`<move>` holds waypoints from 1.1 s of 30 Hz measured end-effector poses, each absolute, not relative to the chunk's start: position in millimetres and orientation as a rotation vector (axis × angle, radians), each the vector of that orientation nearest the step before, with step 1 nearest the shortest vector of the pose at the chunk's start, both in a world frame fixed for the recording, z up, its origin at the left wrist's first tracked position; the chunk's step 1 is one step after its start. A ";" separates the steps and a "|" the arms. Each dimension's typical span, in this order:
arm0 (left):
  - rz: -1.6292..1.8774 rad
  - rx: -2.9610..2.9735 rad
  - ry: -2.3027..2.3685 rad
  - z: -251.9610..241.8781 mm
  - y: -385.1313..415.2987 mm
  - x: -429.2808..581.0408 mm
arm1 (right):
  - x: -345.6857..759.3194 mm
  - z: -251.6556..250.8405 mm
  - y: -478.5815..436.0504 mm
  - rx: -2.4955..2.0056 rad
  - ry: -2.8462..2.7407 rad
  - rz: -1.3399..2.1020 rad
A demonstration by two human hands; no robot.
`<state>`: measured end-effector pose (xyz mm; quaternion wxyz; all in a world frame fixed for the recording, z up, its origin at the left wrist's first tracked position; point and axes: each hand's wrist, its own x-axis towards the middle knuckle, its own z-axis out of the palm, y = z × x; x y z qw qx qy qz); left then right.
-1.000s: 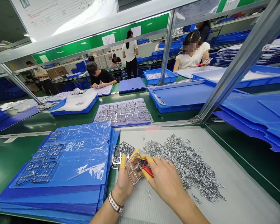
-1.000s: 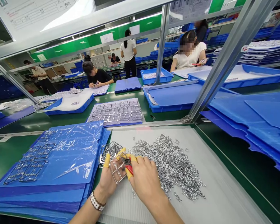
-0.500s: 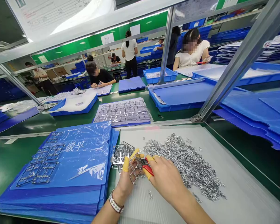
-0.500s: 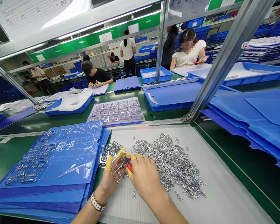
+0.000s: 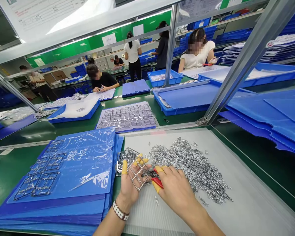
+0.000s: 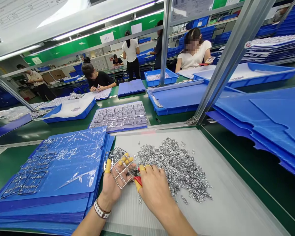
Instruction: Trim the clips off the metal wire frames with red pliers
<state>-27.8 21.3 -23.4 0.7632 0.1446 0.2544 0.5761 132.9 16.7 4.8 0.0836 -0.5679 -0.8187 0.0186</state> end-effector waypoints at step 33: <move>1.290 0.382 0.715 -18.6 18.0 -24.2 | 124.2 2.0 17.8 -1.707 -2.483 0.052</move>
